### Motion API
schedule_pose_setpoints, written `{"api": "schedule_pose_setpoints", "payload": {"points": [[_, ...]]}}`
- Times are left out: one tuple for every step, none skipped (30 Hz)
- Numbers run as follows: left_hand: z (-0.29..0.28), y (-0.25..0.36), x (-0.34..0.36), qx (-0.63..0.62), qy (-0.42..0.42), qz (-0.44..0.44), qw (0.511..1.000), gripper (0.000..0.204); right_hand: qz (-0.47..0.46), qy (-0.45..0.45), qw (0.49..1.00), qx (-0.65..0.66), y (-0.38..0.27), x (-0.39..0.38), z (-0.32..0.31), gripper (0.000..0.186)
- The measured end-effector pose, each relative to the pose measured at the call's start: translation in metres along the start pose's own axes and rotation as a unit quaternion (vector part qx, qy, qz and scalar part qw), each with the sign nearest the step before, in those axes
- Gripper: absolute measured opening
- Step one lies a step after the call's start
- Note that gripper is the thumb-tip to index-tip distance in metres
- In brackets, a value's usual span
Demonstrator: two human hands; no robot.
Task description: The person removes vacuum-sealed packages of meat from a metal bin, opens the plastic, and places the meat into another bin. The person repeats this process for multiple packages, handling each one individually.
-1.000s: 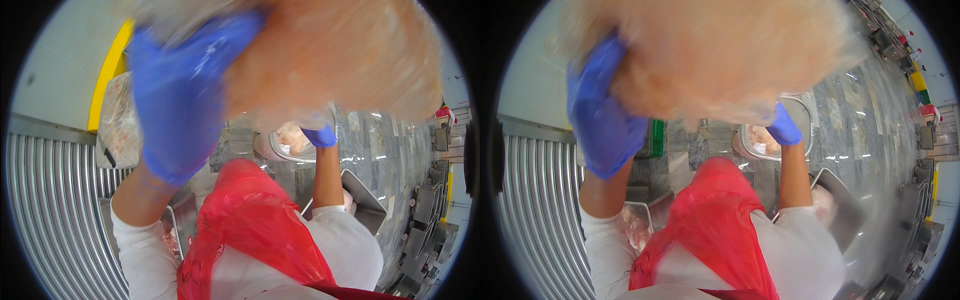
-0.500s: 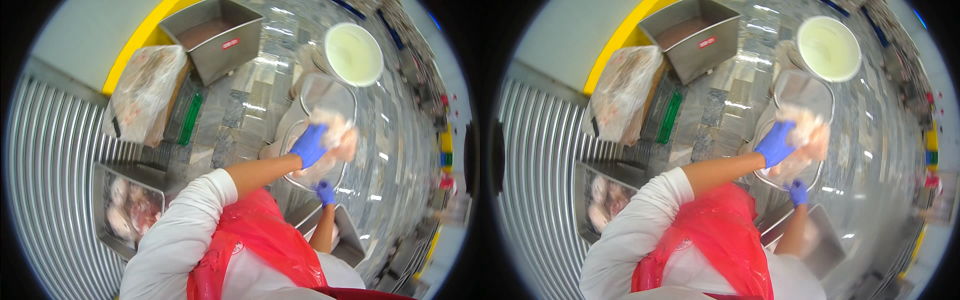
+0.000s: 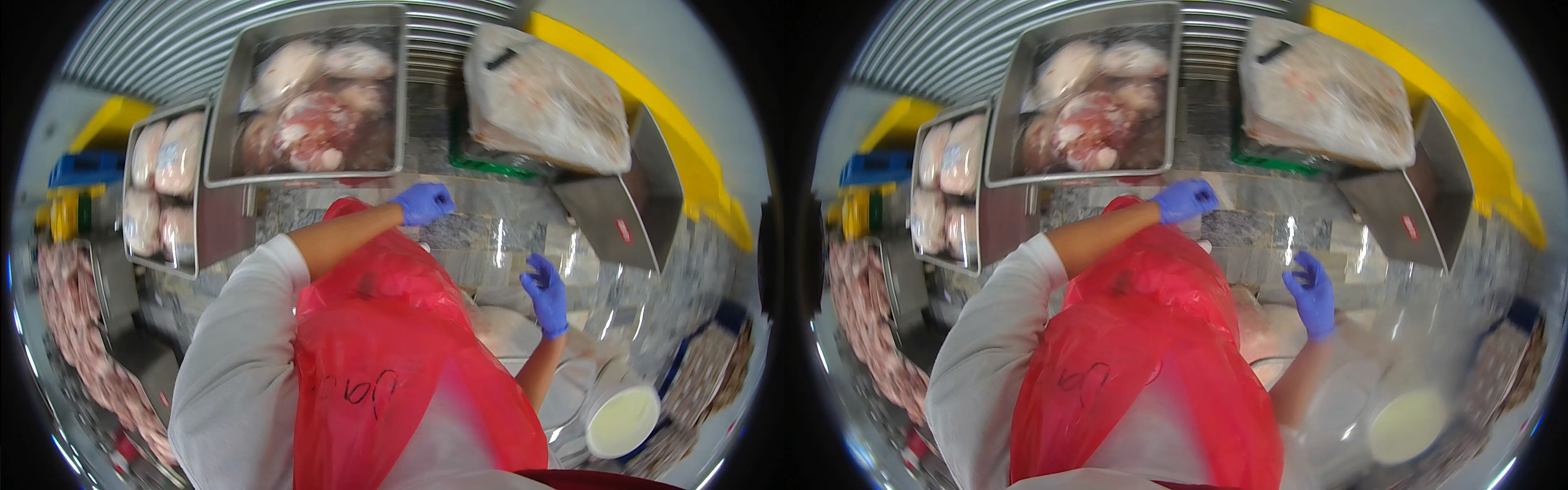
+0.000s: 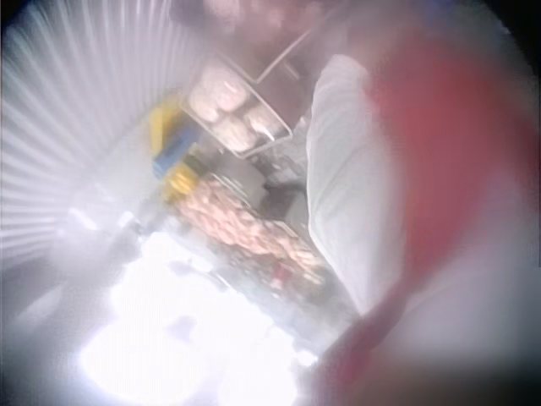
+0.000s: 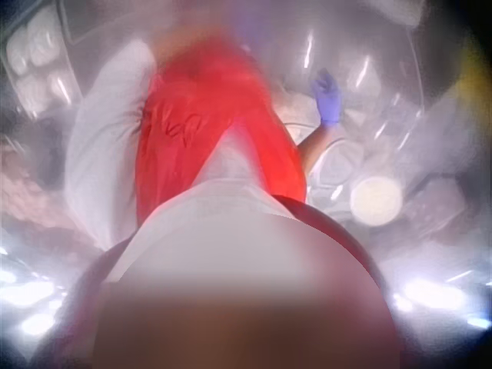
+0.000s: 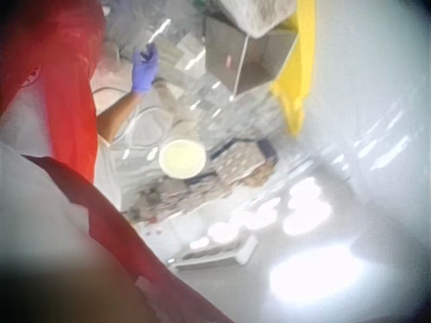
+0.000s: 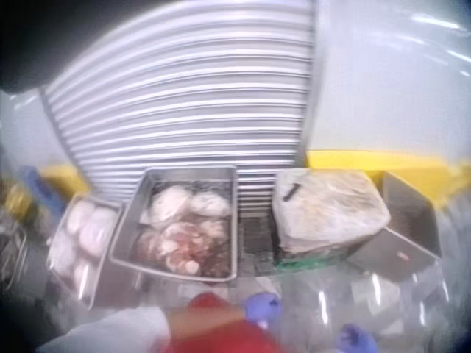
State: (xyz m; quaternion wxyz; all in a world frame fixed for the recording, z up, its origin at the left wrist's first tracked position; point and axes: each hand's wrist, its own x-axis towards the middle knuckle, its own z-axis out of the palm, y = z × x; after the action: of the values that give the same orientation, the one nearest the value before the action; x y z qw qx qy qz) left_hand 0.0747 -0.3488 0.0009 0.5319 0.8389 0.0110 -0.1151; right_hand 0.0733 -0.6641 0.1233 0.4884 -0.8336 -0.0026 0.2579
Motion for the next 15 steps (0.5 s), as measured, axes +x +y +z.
{"api": "schedule_pose_setpoints", "payload": {"points": [[-0.032,-0.019,-0.013,-0.032,0.075,-0.035,0.996,0.027,-0.043,-0.040,0.998,0.017,-0.024,0.031,0.024,0.047],[-0.062,-0.037,-0.025,-0.063,0.144,-0.066,0.985,0.028,-0.081,-0.076,0.993,0.037,-0.047,0.059,0.048,0.043],[-0.089,-0.072,-0.039,-0.114,0.209,-0.089,0.967,0.030,-0.084,-0.116,0.987,0.071,-0.070,0.084,0.078,0.040],[-0.112,-0.108,-0.054,-0.167,0.267,-0.108,0.943,0.032,-0.081,-0.150,0.980,0.103,-0.092,0.107,0.112,0.037],[-0.139,-0.118,-0.067,-0.268,0.307,-0.119,0.905,0.031,-0.078,-0.172,0.972,0.142,-0.104,0.130,0.144,0.034],[-0.168,-0.128,-0.081,-0.362,0.346,-0.127,0.856,0.031,-0.076,-0.196,0.960,0.184,-0.111,0.156,0.181,0.032],[-0.194,-0.160,-0.091,-0.406,0.390,-0.166,0.810,0.035,-0.056,-0.211,0.957,0.193,-0.122,0.180,0.219,0.028],[-0.213,-0.198,-0.093,-0.447,0.424,-0.205,0.760,0.038,-0.032,-0.220,0.953,0.204,-0.125,0.206,0.251,0.025],[-0.226,-0.239,-0.096,-0.451,0.471,-0.245,0.718,0.039,-0.034,-0.189,0.966,0.171,-0.110,0.238,0.283,0.022],[-0.239,-0.277,-0.091,-0.452,0.516,-0.285,0.670,0.041,-0.034,-0.160,0.977,0.136,-0.099,0.275,0.317,0.019],[-0.247,-0.303,-0.085,-0.292,0.446,-0.369,0.761,0.044,-0.069,-0.141,0.983,0.094,-0.098,0.308,0.348,0.020],[-0.242,-0.327,-0.087,-0.126,0.344,-0.444,0.818,0.047,-0.095,-0.126,0.986,0.049,-0.091,0.334,0.379,0.021],[-0.227,-0.348,-0.098,0.036,0.216,-0.502,0.837,0.049,-0.129,-0.128,0.983,-0.005,-0.087,0.361,0.411,0.023],[-0.214,-0.364,-0.107,0.191,0.071,-0.527,0.825,0.052,-0.169,-0.131,0.975,-0.056,-0.088,0.387,0.439,0.025],[-0.209,-0.379,-0.112,0.337,-0.074,-0.520,0.781,0.055,-0.185,-0.157,0.968,-0.072,-0.095,0.408,0.464,0.027]]}}
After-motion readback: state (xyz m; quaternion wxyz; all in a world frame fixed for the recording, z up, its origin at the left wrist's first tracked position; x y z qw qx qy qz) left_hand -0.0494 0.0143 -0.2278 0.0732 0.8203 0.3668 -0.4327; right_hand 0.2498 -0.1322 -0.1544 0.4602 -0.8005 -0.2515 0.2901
